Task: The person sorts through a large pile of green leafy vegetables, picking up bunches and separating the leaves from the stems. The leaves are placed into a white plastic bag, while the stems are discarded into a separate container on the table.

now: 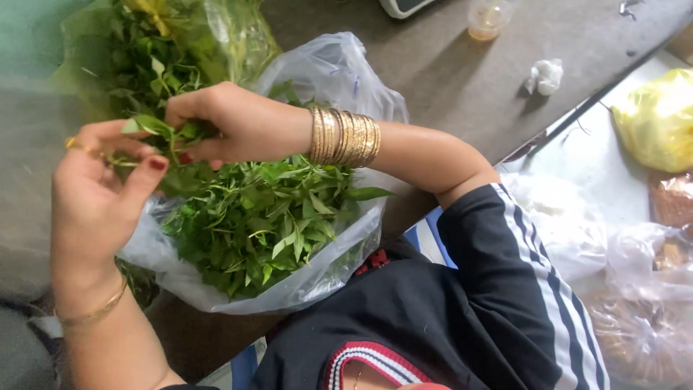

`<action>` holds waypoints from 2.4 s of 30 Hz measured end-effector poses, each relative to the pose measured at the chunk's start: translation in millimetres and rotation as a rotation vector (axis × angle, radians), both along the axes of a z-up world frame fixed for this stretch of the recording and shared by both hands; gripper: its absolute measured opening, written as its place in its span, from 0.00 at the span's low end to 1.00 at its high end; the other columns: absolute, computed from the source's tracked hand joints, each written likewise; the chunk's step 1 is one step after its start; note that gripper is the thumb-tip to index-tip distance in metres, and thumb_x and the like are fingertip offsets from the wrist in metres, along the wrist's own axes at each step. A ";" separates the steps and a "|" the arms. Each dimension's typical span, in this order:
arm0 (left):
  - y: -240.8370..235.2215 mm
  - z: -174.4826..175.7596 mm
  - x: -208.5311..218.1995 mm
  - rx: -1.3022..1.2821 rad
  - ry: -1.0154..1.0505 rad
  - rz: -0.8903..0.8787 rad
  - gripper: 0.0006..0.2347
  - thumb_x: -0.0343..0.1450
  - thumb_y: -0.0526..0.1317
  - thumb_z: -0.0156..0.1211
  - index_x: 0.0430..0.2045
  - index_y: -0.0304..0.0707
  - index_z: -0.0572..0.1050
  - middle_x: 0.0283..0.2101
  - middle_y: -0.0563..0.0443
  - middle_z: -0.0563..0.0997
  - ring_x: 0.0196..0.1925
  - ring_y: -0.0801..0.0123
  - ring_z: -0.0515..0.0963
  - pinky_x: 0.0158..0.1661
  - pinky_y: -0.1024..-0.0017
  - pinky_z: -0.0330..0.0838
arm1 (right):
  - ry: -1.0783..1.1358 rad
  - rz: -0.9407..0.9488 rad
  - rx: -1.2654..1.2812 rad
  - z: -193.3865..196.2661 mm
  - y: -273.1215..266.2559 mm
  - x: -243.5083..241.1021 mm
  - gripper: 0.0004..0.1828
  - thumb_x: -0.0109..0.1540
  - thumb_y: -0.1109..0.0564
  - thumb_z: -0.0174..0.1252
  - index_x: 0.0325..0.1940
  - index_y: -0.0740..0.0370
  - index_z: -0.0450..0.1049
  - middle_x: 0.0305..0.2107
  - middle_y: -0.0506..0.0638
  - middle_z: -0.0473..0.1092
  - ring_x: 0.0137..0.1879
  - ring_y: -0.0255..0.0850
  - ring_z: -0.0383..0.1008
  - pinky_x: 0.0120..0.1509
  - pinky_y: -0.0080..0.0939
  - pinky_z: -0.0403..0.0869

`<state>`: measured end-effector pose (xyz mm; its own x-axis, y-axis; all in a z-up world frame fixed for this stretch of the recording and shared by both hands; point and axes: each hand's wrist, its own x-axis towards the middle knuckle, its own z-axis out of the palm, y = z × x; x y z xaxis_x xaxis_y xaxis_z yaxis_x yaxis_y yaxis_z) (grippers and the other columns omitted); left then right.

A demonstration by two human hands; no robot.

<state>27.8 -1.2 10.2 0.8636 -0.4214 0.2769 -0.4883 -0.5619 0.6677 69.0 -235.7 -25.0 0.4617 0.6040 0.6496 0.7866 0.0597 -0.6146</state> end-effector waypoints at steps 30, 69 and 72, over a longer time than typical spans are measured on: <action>6.8 -19.2 -18.0 0.065 -0.019 -0.138 0.01 0.72 0.33 0.64 0.32 0.38 0.78 0.31 0.53 0.80 0.26 0.76 0.74 0.29 0.80 0.70 | -0.125 0.056 -0.211 22.2 -1.6 -22.8 0.17 0.68 0.74 0.54 0.62 0.78 0.68 0.50 0.67 0.73 0.47 0.48 0.79 0.50 0.36 0.81; 2.3 -17.3 -22.8 -0.491 0.001 -0.395 0.01 0.80 0.35 0.51 0.41 0.39 0.69 0.34 0.53 0.74 0.30 0.77 0.76 0.27 0.84 0.74 | -0.349 -0.101 -0.320 16.2 3.9 -41.2 0.06 0.68 0.70 0.60 0.49 0.73 0.76 0.34 0.58 0.75 0.35 0.44 0.75 0.42 0.42 0.75; 7.5 -14.7 -23.2 -0.412 -0.161 -0.295 0.02 0.79 0.29 0.55 0.41 0.35 0.72 0.34 0.51 0.76 0.31 0.77 0.78 0.28 0.86 0.75 | -0.380 -0.130 -0.287 18.7 -4.8 -37.1 0.04 0.69 0.72 0.60 0.47 0.77 0.78 0.36 0.62 0.77 0.39 0.48 0.78 0.49 0.44 0.79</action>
